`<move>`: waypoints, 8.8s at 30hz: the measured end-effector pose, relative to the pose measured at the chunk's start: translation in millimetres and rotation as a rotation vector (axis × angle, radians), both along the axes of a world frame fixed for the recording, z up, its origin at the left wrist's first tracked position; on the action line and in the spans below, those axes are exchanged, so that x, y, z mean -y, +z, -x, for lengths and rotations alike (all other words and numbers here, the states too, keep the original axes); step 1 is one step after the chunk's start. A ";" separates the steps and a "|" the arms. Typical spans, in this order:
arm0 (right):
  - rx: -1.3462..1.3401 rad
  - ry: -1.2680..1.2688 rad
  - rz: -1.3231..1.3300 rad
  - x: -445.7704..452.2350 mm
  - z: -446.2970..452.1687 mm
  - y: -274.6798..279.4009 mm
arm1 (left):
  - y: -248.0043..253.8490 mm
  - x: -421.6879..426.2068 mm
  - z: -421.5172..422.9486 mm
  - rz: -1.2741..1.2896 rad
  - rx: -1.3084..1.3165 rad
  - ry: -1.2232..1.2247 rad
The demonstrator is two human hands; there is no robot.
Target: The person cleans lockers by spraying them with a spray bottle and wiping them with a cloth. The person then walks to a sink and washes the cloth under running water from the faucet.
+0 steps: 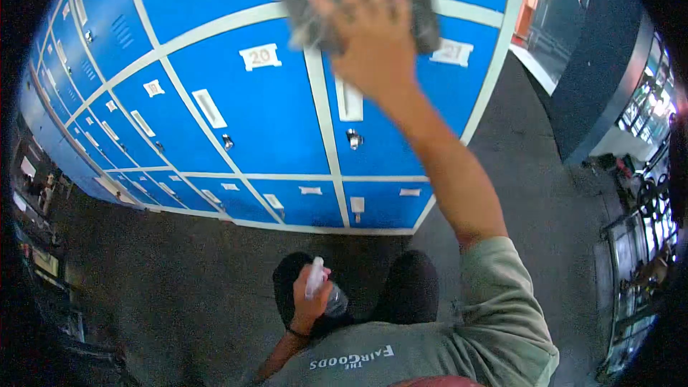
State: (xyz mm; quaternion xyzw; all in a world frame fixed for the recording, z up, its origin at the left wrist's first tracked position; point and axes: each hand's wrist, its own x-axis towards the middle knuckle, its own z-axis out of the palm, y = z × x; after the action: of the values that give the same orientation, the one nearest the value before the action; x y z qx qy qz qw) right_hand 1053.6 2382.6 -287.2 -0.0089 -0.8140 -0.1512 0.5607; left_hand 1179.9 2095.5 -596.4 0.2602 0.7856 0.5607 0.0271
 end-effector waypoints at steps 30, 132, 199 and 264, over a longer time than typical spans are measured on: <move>0.774 -0.184 0.560 -54.1 -40.2 -368.1 | 22.3 30.1 -27.4 -0.083 0.392 0.107; 0.102 2.017 2.751 -1330.1 455.2 249.5 | 892.6 -1372.6 686.1 -0.397 -0.563 -0.946; 1.193 1.512 3.041 -2092.6 2471.1 419.4 | 854.8 -2199.1 2588.0 -0.384 0.054 -0.036; -1.318 0.245 1.221 -1996.5 3857.2 585.5 | 947.3 -2415.8 4184.4 -0.363 0.399 -2.089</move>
State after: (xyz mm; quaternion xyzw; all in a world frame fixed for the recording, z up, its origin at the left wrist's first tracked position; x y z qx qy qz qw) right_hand -2803.6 4379.2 298.4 -0.3028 -0.2619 0.4032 0.8229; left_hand -3004.5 4511.3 350.8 0.7058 0.0618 0.4007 0.5809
